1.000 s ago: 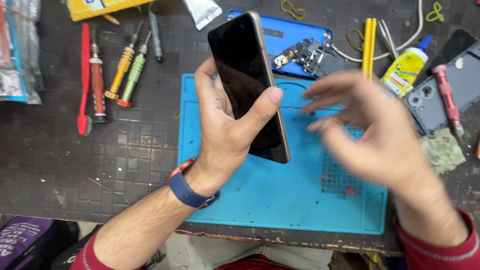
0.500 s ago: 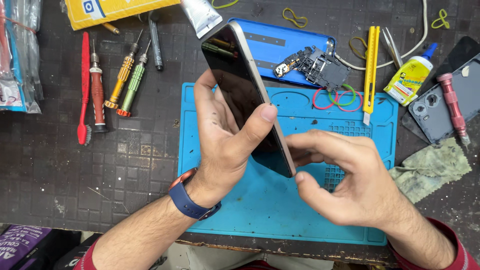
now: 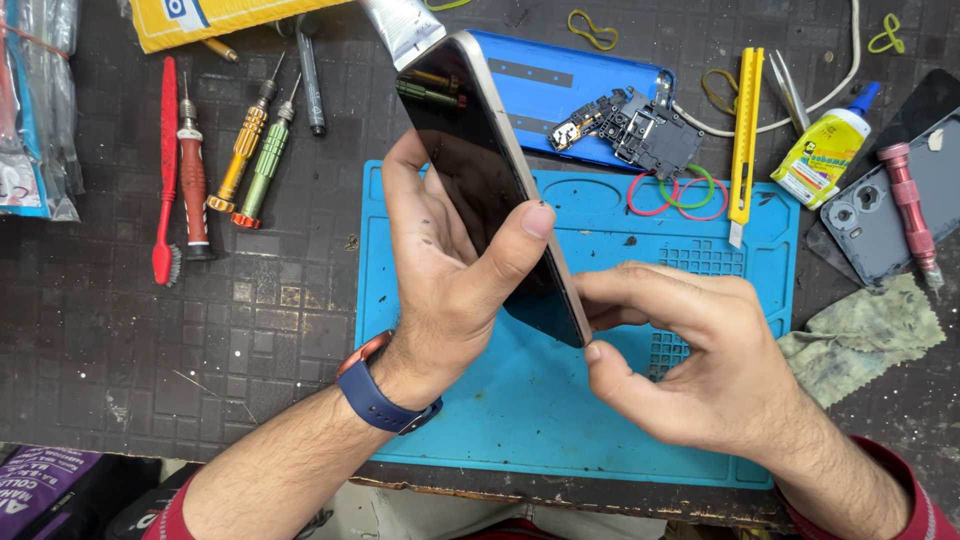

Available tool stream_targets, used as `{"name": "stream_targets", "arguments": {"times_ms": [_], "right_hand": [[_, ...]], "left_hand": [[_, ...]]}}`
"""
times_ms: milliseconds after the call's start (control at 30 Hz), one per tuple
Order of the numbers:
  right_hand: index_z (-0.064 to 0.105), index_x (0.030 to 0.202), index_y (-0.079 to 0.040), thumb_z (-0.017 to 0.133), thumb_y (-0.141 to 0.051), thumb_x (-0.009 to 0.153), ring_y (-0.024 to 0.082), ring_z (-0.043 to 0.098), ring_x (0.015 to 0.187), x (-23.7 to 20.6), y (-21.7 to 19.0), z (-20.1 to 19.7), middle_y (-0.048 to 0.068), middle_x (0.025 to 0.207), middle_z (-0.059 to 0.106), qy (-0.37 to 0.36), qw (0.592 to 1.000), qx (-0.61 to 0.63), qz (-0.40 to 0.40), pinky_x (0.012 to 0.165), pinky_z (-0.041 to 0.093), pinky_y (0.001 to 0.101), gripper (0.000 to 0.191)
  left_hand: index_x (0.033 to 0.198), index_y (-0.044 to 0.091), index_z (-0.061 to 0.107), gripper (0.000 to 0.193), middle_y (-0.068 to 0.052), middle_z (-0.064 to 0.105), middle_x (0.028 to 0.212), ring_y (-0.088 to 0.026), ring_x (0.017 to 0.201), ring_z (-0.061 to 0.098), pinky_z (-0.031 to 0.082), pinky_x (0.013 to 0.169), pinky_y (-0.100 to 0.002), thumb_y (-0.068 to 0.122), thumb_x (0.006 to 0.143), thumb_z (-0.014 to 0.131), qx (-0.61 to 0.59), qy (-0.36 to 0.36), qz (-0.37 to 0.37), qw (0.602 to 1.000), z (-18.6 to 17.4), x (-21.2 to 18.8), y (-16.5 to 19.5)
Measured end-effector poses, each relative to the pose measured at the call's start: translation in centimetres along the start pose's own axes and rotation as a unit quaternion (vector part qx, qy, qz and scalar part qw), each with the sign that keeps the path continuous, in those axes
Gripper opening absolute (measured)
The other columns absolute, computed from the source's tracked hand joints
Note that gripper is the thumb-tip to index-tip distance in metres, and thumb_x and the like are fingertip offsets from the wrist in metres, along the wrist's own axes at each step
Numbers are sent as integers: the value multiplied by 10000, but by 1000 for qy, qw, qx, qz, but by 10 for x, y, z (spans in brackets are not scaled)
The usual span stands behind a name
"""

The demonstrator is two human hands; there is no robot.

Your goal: The person uses a screwdriver to unscrew and tighten screws on the internal frame of a disassembled smartphone on a blue repair mat, working around the battery compartment. They then pick up the phone, align the screen assembly, and press it onto the body to reattach it.

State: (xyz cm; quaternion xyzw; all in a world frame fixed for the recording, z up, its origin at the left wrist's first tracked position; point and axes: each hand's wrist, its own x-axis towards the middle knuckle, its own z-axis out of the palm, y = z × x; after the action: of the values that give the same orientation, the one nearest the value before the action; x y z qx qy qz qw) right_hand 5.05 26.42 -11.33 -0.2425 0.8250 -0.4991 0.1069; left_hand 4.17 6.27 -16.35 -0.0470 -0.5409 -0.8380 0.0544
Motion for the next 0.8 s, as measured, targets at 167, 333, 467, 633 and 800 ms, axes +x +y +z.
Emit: {"name": "stream_targets", "arguments": {"times_ms": [167,333,467,633,800], "right_hand": [[687,1156,21,727,-24,794,156,801,857,0,0,-2,83,974,773,4,1000,3,-1,784,639,272,367],[680,1159,30,726,-19,832,218,779,928,-2,3,-1,131,1044,755,28,998,-28,-48,797,607,297,333],[669,1163,39,739,-20,835,235,768,926,-4,5,3,146,1052,741,45,996,-42,-66,788,601,300,340],[689,1119,31,741,-16,821,201,765,827,-5,4,6,120,970,743,52,997,-41,-48,710,584,284,306],[691,1111,27,715,6,826,176,743,773,-6,3,7,105,927,734,64,997,-24,-44,682,575,272,287]], "left_hand": [[1474,19,221,728,-110,547,1213,-130,1050,567,545,1011,-294,120,1022,784,-3,-7,-5,1000,0,1,0],[1488,29,206,773,-113,507,1240,-130,1053,554,551,997,-302,131,1000,797,-6,-8,-8,1000,1,0,1],[1518,35,191,824,-113,491,1217,-130,1009,542,552,931,-297,160,975,798,-9,-8,-21,1000,2,0,-1],[1529,18,166,839,-99,482,1261,-120,1060,519,532,1002,-289,178,995,792,-8,-12,-20,1000,1,-1,-6],[1545,19,149,850,-100,467,1298,-120,1101,513,527,1040,-289,176,1007,788,9,-14,-9,1000,1,-3,-9]]}}
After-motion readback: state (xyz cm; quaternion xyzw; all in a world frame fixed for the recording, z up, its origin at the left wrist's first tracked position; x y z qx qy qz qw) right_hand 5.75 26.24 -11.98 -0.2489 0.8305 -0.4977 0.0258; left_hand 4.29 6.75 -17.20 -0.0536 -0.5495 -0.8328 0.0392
